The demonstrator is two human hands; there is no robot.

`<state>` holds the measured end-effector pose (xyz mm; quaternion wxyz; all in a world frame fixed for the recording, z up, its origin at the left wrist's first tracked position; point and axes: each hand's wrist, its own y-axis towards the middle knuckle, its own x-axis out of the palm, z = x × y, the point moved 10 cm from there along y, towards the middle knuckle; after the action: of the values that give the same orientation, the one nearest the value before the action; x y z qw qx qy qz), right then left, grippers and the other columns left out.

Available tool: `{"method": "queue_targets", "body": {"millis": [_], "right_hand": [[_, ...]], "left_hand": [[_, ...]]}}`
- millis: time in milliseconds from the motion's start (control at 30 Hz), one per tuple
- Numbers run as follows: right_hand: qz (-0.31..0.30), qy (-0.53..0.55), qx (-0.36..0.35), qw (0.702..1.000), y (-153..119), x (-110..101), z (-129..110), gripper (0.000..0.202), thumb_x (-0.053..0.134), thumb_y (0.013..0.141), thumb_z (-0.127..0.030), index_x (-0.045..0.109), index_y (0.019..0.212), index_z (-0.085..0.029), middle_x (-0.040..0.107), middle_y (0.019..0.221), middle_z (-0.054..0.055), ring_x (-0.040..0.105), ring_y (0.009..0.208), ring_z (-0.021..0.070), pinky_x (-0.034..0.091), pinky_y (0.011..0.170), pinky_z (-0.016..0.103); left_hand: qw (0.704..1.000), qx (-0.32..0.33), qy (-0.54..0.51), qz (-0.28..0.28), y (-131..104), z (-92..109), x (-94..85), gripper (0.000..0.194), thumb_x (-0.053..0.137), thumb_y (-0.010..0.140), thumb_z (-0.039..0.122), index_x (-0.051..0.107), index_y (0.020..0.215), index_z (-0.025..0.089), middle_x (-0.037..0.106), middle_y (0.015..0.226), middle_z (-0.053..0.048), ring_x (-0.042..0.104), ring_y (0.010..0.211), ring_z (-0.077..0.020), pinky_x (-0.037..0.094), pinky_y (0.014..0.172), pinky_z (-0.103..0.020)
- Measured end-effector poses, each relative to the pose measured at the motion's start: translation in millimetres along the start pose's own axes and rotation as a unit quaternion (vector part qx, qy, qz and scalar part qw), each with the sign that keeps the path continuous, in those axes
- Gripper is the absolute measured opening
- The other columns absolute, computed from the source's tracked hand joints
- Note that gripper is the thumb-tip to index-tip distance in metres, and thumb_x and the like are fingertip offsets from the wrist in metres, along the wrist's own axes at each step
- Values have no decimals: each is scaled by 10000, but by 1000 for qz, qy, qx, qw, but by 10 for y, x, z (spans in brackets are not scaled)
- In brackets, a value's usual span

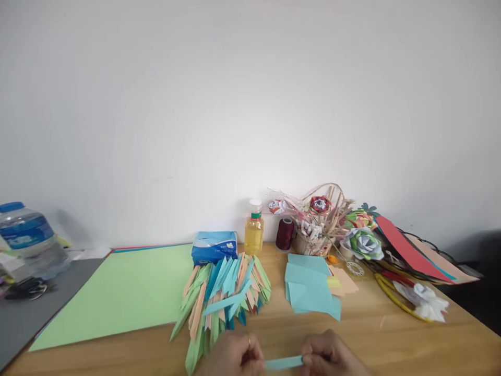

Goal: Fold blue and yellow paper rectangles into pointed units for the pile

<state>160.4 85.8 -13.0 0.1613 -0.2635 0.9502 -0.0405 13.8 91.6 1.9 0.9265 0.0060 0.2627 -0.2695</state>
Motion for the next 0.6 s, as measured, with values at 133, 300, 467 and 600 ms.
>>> {"method": "queue_targets", "body": {"millis": [133, 300, 467, 600], "right_hand": [[37, 50, 5, 998, 59, 40, -90, 460, 608, 709, -596, 629, 649, -140, 658, 611, 60, 552, 492, 116, 417, 509, 227], [71, 55, 21, 996, 179, 14, -145, 434, 643, 680, -573, 643, 636, -141, 658, 604, 52, 553, 482, 115, 428, 511, 236], [75, 45, 32, 996, 342, 68, -189, 486, 617, 662, -629, 646, 632, -144, 660, 612, 61, 571, 497, 134, 448, 521, 258], [84, 32, 23, 996, 410, 2, -172, 473, 613, 683, -609, 645, 602, -143, 650, 581, 66, 560, 487, 135, 446, 508, 258]], "left_hand": [[998, 22, -50, -24, -81, 130, -184, 97, 508, 725, 195, 585, 697, 143, 581, 602, 2, 533, 586, -117, 387, 556, -198], [996, 39, -66, -39, -103, 165, -378, 139, 472, 765, 212, 587, 721, 146, 620, 652, -14, 572, 645, -132, 440, 641, -229], [998, 14, -57, -12, -78, 25, -551, 162, 507, 759, 258, 607, 703, 144, 650, 651, -19, 570, 586, -130, 433, 589, -236], [999, 16, -44, 19, -64, 15, -786, 155, 523, 738, 245, 616, 667, 144, 641, 601, -7, 570, 555, -124, 423, 553, -216]]}}
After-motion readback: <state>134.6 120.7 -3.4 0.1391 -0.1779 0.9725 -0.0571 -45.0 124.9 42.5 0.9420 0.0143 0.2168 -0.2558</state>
